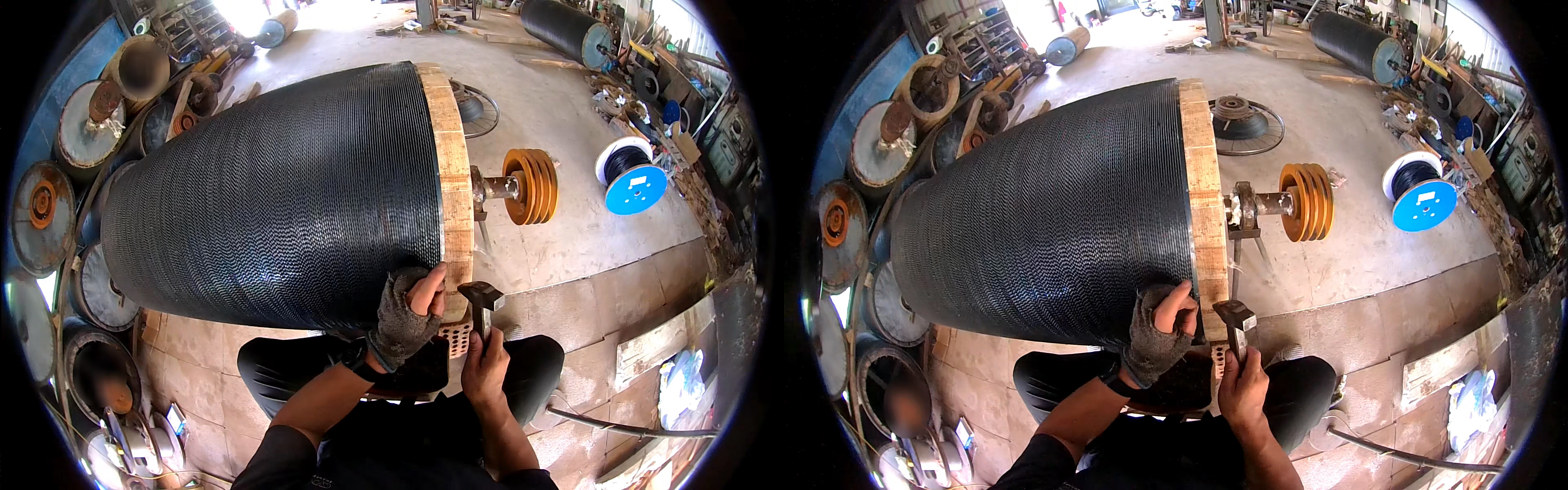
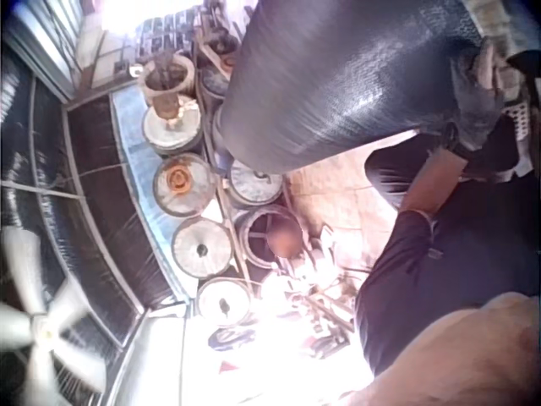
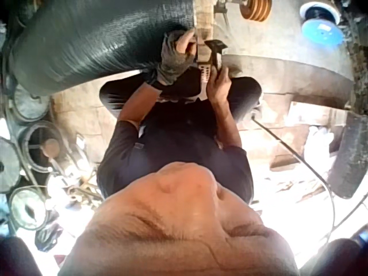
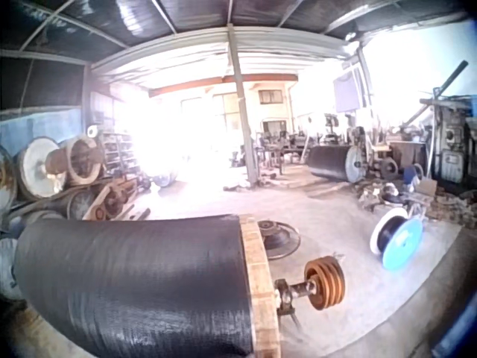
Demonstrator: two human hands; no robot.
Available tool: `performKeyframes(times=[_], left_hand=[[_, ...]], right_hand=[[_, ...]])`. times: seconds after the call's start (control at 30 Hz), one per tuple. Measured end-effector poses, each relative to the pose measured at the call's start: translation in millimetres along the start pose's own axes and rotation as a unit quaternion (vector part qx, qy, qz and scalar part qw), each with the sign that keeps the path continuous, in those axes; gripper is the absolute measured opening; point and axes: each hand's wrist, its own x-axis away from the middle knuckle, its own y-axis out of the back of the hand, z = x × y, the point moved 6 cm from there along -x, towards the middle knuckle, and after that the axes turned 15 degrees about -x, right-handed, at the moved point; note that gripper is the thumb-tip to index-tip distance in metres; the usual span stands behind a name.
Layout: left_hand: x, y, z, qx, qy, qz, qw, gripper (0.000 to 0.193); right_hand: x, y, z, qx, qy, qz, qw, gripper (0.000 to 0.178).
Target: The person sits on the floor and repeatedly hammers the wooden rim of a large black mesh-covered drum using a hammer and a small perforated metal block as a guide. The drum remains stationary on a stand throughout the clip.
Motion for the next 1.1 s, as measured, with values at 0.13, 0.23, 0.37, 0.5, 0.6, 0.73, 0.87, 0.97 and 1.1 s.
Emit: performKeyframes(times=[0.13, 0.23, 0.37, 0.5, 0.6, 0.73, 0.87, 0.97, 1.1], left_hand=[[-15, 11, -7, -0.077, -0.015, -0.008, 0.997, 0.063], [-26, 16, -10, -0.105, -0.006, 0.001, 0.994, 0.067], [-30, 10, -11, -0.065, 0.061, 0.050, 0.995, 0.073], [-36, 0, -14, -0.132, 0.049, 0.023, 0.990, 0.077], [-37, -2, -10, -0.129, 0.051, 0.023, 0.990, 0.078], [-37, -5, -11, -0.133, 0.065, 0.020, 0.989, 0.080], [-36, -6, -10, -0.124, 0.067, 0.035, 0.989, 0.074], [-34, 6, -17, -0.155, 0.054, 0.024, 0.986, 0.078], [4, 28, -32, -0.158, 0.012, 0.032, 0.987, 0.063]], right_hand=[[-4, 1, 5, -0.009, 0.006, 0.003, 1.000, 0.010], [-7, -1, 4, -0.018, 0.007, 0.000, 1.000, 0.011], [-13, -4, 13, -0.024, 0.024, 0.005, 0.999, 0.014], [-15, -2, 26, -0.006, 0.057, 0.004, 0.998, 0.018], [-25, -6, 30, 0.057, 0.046, 0.034, 0.997, 0.020], [-25, 2, 35, 0.000, 0.037, 0.024, 0.999, 0.020], [-29, -4, 28, 0.063, 0.031, 0.025, 0.997, 0.020], [-22, 5, 25, 0.010, 0.029, 0.008, 1.000, 0.023], [-22, 3, 33, 0.006, 0.156, -0.024, 0.987, 0.025]])
